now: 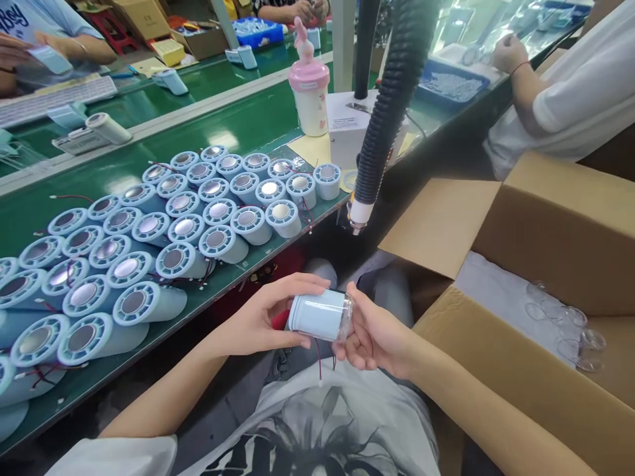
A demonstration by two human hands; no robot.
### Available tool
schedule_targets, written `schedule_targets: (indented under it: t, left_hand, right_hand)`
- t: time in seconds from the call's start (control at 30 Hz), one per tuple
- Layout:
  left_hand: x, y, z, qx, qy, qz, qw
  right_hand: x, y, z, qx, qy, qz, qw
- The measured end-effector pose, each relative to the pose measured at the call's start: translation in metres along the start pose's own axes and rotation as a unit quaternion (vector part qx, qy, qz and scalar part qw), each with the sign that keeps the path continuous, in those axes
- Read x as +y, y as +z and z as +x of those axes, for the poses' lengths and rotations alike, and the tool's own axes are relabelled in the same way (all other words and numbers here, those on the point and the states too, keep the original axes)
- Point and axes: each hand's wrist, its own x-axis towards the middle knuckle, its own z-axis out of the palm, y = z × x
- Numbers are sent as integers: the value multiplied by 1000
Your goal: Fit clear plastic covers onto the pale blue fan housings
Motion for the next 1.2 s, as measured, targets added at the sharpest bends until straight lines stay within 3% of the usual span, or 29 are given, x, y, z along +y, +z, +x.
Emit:
schedule_targets:
  t: [0.1, 0.17, 0.2, 0.27, 0.33, 0.37, 0.4, 0.43, 0.47, 0.6, 0.67, 0.77, 0.97, 1.1, 1.2]
  left_hand:
    - [10, 5, -6, 15, -33, -2, 999]
    - [16, 9, -9, 32, -67, -32, 997]
    - [18, 10, -10, 43, -84, -53, 994]
    - [21, 12, -12, 60, -111, -96, 987]
    - [23, 13, -12, 61, -133, -120, 982]
    - [23, 14, -13, 57, -143, -122, 981]
    - [23, 13, -13, 50, -152, -117, 980]
    - [23, 13, -13, 43, -159, -108, 980]
    - [22, 12, -13, 38, -158, -98, 982]
    - [18, 10, -15, 13, -114, -94, 989]
    - [15, 10, -17, 0, -113, -122, 986]
    - [11, 12, -20, -3, -134, -164, 977]
    - [5, 18, -20, 4, -143, -155, 977]
    - [-4, 18, -21, 6, -81, -143, 986]
    - [-8, 19, -22, 27, -35, -107, 993]
  right_hand:
    - [10, -5, 1, -25, -45, -55, 997]
    - [19, -11, 2, -11, -165, -112, 980]
    - [22, -14, 2, 9, -249, -150, 957]
    - [27, -20, 1, 59, -422, -262, 866]
    - [29, -23, -1, 89, -558, -400, 722]
    - [28, -24, -2, 92, -597, -458, 652]
    - [28, -24, -4, 93, -617, -498, 602]
    - [28, -23, -5, 90, -623, -512, 585]
    - [29, -22, -6, 87, -612, -502, 605]
    - [33, -17, -9, 50, -488, -295, 820]
    - [35, -15, -11, 39, -429, -222, 875]
    - [34, -13, -15, 72, -377, -216, 898]
    - [29, -9, -18, 92, -373, -233, 893]
    - [30, -12, -17, 72, -405, -276, 869]
    - [30, -15, -16, 62, -370, -238, 896]
